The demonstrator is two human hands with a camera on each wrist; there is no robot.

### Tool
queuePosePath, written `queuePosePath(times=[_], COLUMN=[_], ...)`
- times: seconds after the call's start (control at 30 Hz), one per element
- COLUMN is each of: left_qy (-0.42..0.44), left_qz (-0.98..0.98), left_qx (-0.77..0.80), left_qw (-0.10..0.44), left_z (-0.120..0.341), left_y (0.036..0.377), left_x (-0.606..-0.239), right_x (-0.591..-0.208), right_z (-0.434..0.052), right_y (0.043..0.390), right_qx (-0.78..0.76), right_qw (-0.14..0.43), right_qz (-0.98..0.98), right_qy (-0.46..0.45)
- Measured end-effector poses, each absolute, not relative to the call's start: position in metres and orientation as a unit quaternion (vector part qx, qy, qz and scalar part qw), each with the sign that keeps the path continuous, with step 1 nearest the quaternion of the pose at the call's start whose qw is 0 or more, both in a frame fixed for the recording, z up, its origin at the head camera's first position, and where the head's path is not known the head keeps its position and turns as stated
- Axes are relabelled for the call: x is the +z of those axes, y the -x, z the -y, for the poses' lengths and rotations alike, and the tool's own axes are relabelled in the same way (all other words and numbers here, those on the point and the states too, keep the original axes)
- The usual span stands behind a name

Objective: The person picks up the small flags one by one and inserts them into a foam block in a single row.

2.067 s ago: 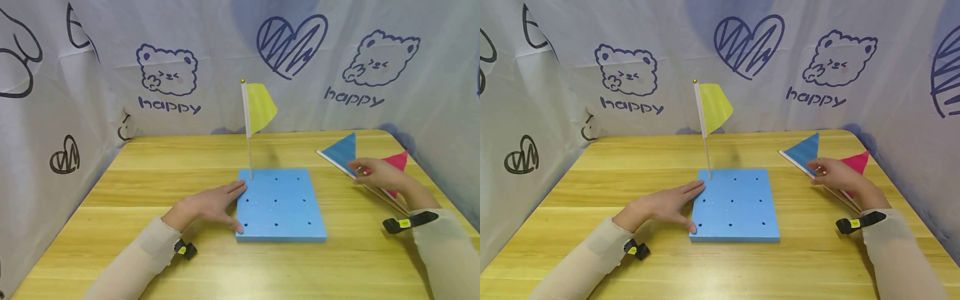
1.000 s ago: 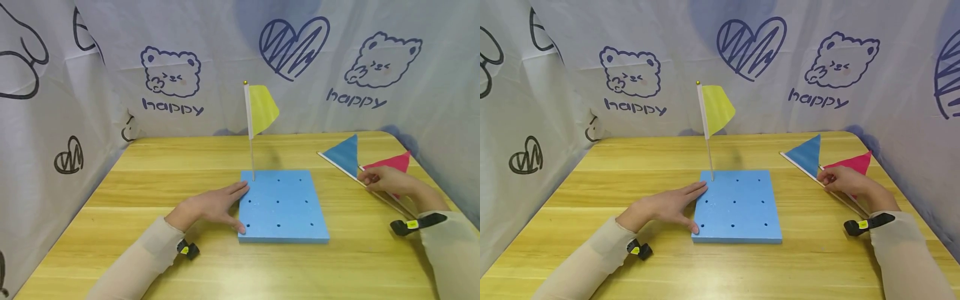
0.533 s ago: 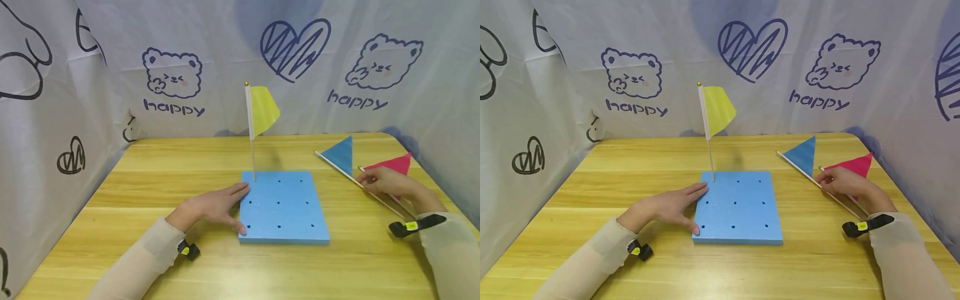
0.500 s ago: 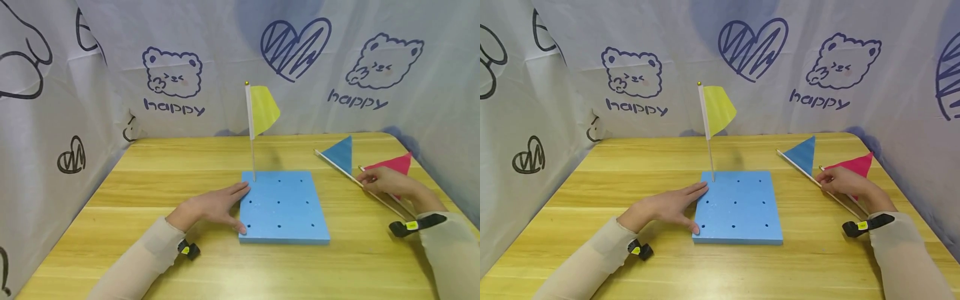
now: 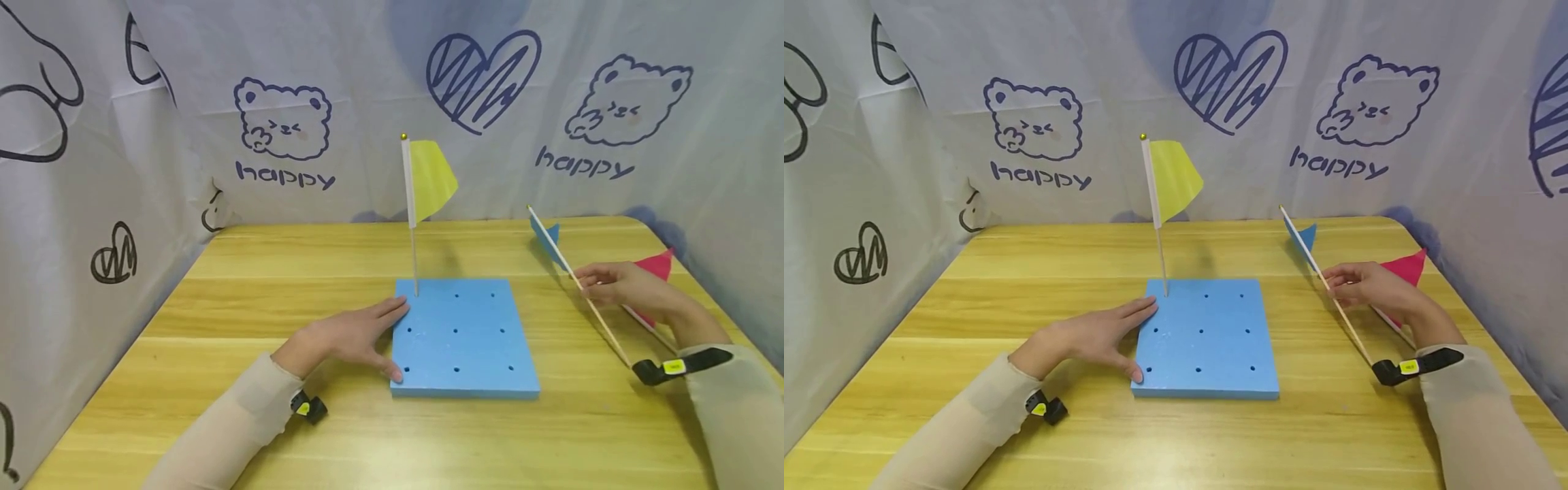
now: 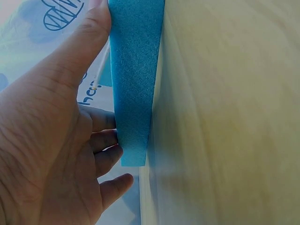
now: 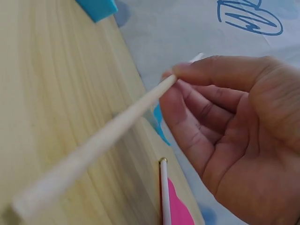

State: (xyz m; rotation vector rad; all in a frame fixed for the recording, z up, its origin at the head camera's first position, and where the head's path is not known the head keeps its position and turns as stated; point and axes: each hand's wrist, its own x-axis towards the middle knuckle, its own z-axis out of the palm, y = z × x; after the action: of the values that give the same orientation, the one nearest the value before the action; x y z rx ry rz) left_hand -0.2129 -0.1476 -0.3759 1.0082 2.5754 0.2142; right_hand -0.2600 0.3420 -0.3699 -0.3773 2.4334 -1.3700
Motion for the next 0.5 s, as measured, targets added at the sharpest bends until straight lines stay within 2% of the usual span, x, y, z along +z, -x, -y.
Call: queuePosePath(times=[0.5], left_qy=[-0.356], left_qz=[-0.913], left_qx=[0.079], left_qw=[0.183], left_z=[0.148], left_y=[0.212], left_x=[-0.377], right_x=[-0.364], right_z=[-0.320], right_y=[0.259], right_qx=[-0.617], right_qw=[0.132], right_qz=[-0.762], right_qy=[0.146])
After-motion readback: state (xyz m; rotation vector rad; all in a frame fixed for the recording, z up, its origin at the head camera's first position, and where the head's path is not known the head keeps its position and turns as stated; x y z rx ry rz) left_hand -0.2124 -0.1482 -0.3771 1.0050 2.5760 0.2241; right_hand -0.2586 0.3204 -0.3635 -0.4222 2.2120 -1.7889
